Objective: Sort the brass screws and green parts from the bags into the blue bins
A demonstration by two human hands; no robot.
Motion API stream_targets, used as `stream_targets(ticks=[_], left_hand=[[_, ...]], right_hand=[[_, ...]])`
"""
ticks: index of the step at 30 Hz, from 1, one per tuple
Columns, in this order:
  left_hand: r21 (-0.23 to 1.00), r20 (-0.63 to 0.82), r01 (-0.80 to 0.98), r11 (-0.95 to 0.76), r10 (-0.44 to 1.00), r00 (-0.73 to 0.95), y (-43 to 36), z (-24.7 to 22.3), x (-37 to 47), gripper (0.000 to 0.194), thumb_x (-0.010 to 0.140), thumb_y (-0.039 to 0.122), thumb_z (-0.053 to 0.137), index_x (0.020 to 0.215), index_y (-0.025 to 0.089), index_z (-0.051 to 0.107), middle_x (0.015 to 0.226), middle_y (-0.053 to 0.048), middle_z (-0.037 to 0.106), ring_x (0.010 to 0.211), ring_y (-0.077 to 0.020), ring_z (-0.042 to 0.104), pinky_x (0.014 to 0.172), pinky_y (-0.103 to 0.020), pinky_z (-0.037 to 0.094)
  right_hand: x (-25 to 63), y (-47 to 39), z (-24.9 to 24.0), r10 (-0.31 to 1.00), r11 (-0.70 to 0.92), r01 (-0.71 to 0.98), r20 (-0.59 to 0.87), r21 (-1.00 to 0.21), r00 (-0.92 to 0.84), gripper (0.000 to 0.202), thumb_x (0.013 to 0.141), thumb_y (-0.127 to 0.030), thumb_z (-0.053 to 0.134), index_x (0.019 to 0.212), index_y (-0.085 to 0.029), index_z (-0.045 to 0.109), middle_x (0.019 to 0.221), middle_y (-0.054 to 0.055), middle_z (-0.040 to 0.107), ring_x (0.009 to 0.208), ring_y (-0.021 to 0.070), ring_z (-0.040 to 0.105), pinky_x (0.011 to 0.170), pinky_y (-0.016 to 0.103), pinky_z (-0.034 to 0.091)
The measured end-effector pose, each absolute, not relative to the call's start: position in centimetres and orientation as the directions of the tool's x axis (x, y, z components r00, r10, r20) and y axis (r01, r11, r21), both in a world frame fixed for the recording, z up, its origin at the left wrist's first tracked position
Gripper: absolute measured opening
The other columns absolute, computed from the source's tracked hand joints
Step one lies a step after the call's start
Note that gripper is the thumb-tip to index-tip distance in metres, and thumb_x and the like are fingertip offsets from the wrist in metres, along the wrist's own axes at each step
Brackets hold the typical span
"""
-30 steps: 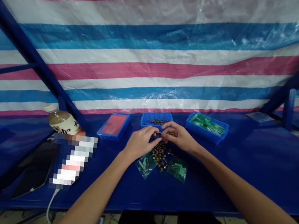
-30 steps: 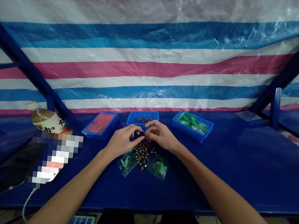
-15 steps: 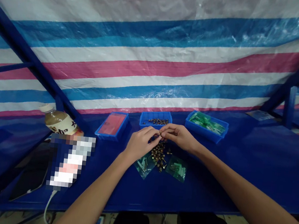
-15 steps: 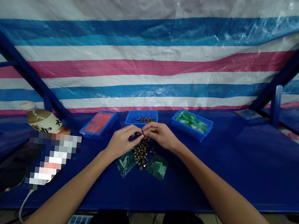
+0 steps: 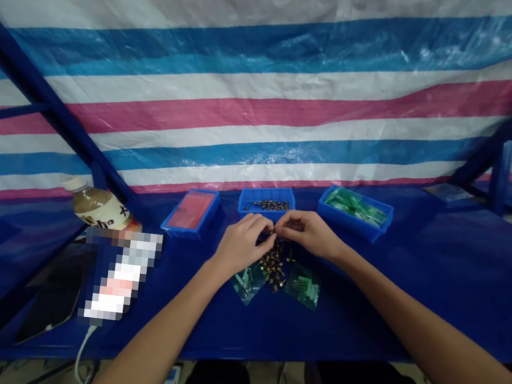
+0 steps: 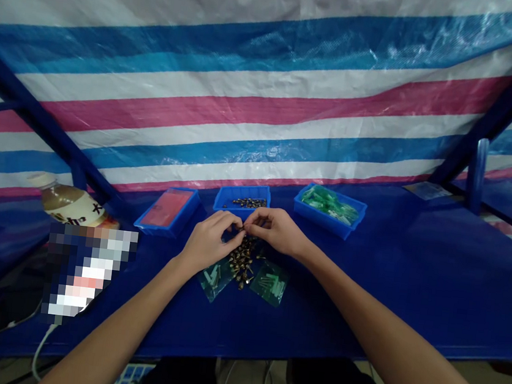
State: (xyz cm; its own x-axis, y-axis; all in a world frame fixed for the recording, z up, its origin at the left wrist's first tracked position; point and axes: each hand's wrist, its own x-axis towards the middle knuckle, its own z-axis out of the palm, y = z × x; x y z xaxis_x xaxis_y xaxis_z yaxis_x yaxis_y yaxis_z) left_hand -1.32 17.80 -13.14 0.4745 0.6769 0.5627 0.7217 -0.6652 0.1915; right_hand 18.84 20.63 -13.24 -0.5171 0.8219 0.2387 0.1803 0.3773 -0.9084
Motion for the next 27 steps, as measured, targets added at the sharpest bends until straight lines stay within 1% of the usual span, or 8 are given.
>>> stream_targets(ticks=[6,12,15,17,20,22,24,27], left_hand=[[0.187,0.55,0.74,-0.646,0.693,0.466,17.6,-13.1,-1.2,0.006,0.087,0.022,0.051,0.089,0.021,0.056,0.084,-0.002,0.063,0.085,-0.0174,0.057,0.079,-0.03,0.049],[0.25,0.511,0.733,-0.633,0.729,0.455,17.7,-13.2,-1.2,0.003,0.086,0.022,0.05,0.083,0.021,0.053,0.078,-0.001,0.059,0.081,-0.0178,0.055,0.073,-0.03,0.048],[0.261,0.474,0.746,-0.612,0.755,0.454,17.9,-13.3,-1.3,0.006,0.087,0.02,0.049,0.084,0.021,0.053,0.078,-0.001,0.06,0.081,-0.0182,0.056,0.072,-0.03,0.047],[0.255,0.459,0.756,-0.603,0.763,0.454,18.0,-13.4,-1.4,0.011,0.091,0.02,0.045,0.087,0.021,0.055,0.082,-0.002,0.062,0.084,-0.0186,0.057,0.074,-0.031,0.048],[0.256,0.482,0.765,-0.591,0.764,0.429,18.2,-13.3,-1.6,0.017,0.095,0.022,0.042,0.1,0.021,0.058,0.092,-0.003,0.065,0.092,-0.0191,0.059,0.084,-0.034,0.048],[0.267,0.505,0.774,-0.575,0.767,0.395,18.3,-13.3,-1.7,0.02,0.096,0.024,0.043,0.108,0.021,0.058,0.095,-0.003,0.066,0.094,-0.0193,0.06,0.089,-0.035,0.048],[0.272,0.514,0.783,-0.559,0.772,0.373,18.3,-13.2,-1.8,0.021,0.097,0.026,0.043,0.111,0.021,0.057,0.095,-0.003,0.066,0.095,-0.0196,0.06,0.089,-0.035,0.048],[0.251,0.501,0.801,-0.543,0.781,0.373,18.4,-13.2,-1.9,0.022,0.097,0.027,0.043,0.112,0.021,0.057,0.094,-0.003,0.066,0.095,-0.0201,0.06,0.087,-0.035,0.049]], right_hand=[[18.6,20.2,-12.9,0.818,0.431,0.223,0.274,-0.875,-0.506,0.016,0.084,-0.034,0.064,0.087,-0.018,0.067,0.082,0.004,0.069,0.073,0.0162,0.061,0.072,0.032,0.05],[18.5,19.9,-12.6,0.783,0.523,0.264,0.334,-0.811,-0.525,0.018,0.088,-0.034,0.059,0.09,-0.018,0.067,0.083,0.004,0.068,0.072,0.016,0.06,0.07,0.031,0.049],[18.4,19.9,-12.7,0.765,0.579,0.331,0.355,-0.745,-0.538,0.016,0.089,-0.032,0.058,0.091,-0.019,0.067,0.08,0.002,0.067,0.069,0.0143,0.057,0.066,0.028,0.045],[18.4,19.9,-12.7,0.751,0.623,0.382,0.386,-0.682,-0.536,0.016,0.09,-0.031,0.057,0.091,-0.019,0.067,0.076,0.001,0.064,0.065,0.0131,0.054,0.062,0.026,0.041],[18.7,20.2,-12.8,0.768,0.638,0.459,0.467,-0.619,-0.437,0.018,0.091,-0.033,0.056,0.093,-0.019,0.067,0.074,0.001,0.063,0.062,0.0128,0.05,0.06,0.026,0.038],[19.2,20.8,-13.0,0.799,0.587,0.557,0.534,-0.587,-0.278,0.022,0.092,-0.034,0.053,0.098,-0.019,0.067,0.068,0.0,0.06,0.057,0.0128,0.048,0.058,0.026,0.037],[19.7,21.6,-13.2,0.815,0.501,0.66,0.561,-0.559,-0.144,0.026,0.093,-0.035,0.051,0.106,-0.019,0.067,0.057,-0.002,0.052,0.051,0.0128,0.044,0.055,0.026,0.033],[20.6,22.4,-13.4,0.832,0.446,0.724,0.541,-0.526,-0.12,0.031,0.093,-0.033,0.049,0.114,-0.02,0.068,0.048,-0.005,0.043,0.046,0.0125,0.041,0.053,0.025,0.03]])
